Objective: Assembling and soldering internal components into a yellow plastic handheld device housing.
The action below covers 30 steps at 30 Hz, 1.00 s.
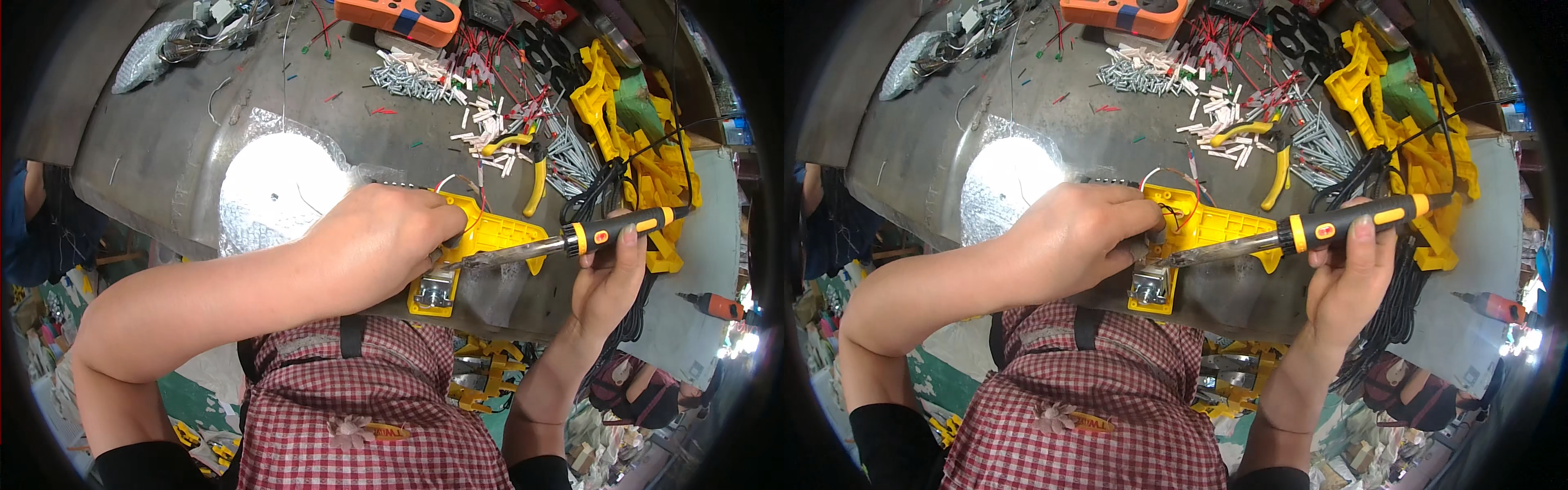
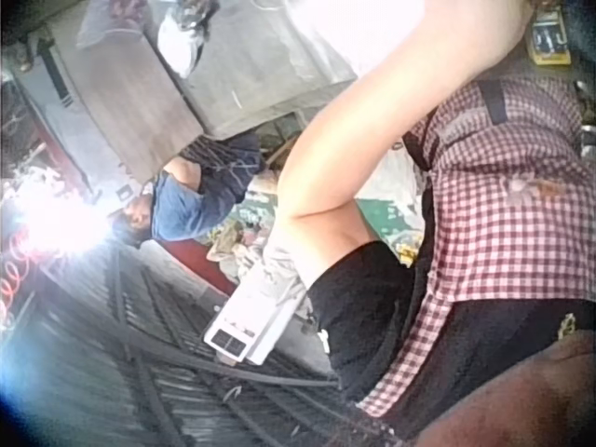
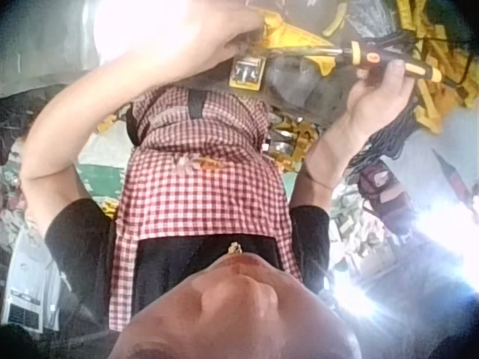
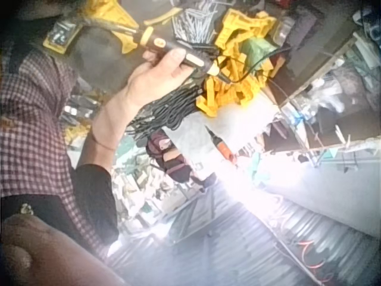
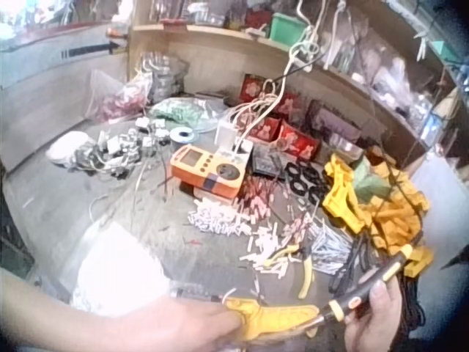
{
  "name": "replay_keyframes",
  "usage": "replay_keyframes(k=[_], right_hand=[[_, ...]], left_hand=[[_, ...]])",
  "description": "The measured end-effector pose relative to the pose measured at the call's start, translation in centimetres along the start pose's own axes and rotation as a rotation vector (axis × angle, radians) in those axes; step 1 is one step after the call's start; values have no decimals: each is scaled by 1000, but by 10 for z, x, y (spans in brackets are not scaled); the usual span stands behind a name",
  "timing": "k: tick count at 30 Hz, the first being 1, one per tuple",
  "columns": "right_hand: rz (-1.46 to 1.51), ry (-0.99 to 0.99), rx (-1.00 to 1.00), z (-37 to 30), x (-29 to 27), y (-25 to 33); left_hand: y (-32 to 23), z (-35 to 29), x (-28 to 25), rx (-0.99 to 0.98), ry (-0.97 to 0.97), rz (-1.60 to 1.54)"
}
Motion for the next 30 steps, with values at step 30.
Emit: replay_keyframes(k=[30], right_hand=[[70, 17, 95, -3, -14, -21]], left_hand=[[-1, -1, 1, 3, 36, 33]])
Point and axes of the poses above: each hand's wrist, its own z-axis towards the middle knuckle, its own x-axis out of the palm, y = z × x, the point moved 2 cm from there along z, towards the middle knuckle, and after that the axes turned 8 degrees about -x, right-handed, at the moved point
